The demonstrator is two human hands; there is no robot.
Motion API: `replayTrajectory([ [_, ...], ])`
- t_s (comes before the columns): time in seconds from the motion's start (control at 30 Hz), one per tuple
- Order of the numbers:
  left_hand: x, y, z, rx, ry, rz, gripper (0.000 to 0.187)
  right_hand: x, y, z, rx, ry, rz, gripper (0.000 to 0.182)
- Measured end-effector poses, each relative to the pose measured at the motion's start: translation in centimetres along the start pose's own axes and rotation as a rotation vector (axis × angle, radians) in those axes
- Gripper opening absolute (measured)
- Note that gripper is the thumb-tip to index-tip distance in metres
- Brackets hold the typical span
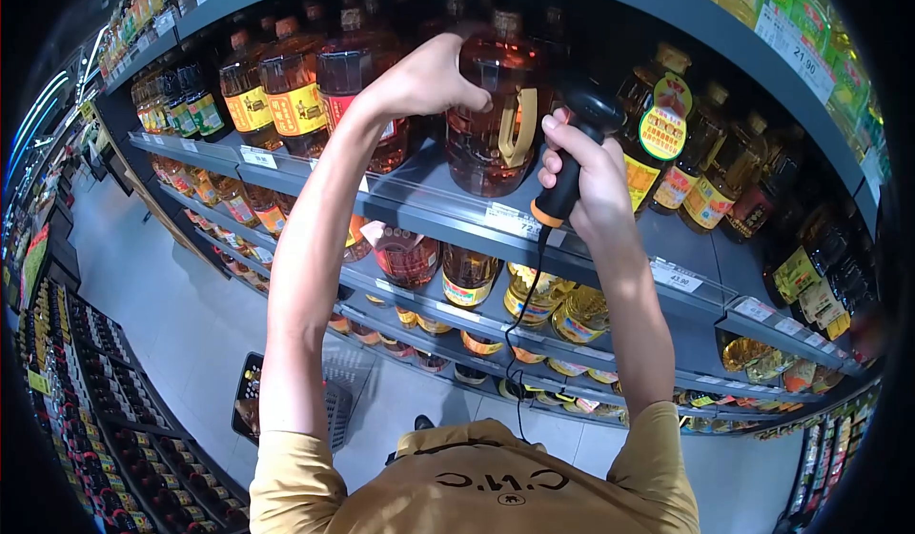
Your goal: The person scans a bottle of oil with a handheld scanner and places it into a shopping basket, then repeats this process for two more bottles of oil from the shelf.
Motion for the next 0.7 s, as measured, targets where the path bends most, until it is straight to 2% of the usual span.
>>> replayTrajectory([
  [0.07,0.1,0.0,0.2,-0.002,-0.086,-0.104,0.081,0.3,0.2,0.1,-0.009,0.002,-0.013,0.019],
  [0.1,0.6,0.9,-1.5,-0.12,-0.085,-0.175,0.081,0.4,0.2,0.1,-0.001,0.014,-0.021,0.019],
  [0.2,0.8,0.6,-0.6,-0.066,-0.081,-0.223,0.086,0.5,0.2,-0.1,-0.028,0.054,0.016,0.024],
  [0.27,0.1,0.2,-0.4,-0.031,0.152,0.089,0.092,0.5,0.1,-0.4,-0.021,0.085,0.017,0.025],
  [0.3,0.5,0.1,-0.2,-0.02,-0.015,0.022,0.098,0.3,0.1,-0.4,-0.033,0.089,0.022,0.025],
  [0.33,0.1,-0.4,0.7,0.049,0.02,0.077,0.099,0.1,0.2,-0.4,-0.042,0.095,0.026,0.026],
  [0.4,0.4,0.2,0.4,-0.005,-0.111,-0.116,0.1,-0.3,0.3,-0.4,-0.041,0.091,0.046,0.028],
  [0.5,0.3,1.1,-1.6,-0.142,-0.242,-0.162,0.1,-0.5,0.3,-0.4,-0.044,0.089,0.042,0.025],
  [0.6,0.1,1.0,-1.3,-0.181,-0.29,-0.263,0.102,-0.3,0.2,-0.7,-0.045,0.074,0.023,0.021],
  [0.7,0.1,2.1,-2.2,-0.088,-0.296,-0.245,0.105,-0.2,0.1,-0.6,-0.041,0.063,0.012,0.021],
])
Point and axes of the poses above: each hand's wrist, its own y-axis towards the middle knuckle, its own x-axis out of the palm, z = x × y, the point moved 8 cm from there along y, towards the middle knuckle, and after that the axes turned 15 degrees about -x, right-handed, at the moved point
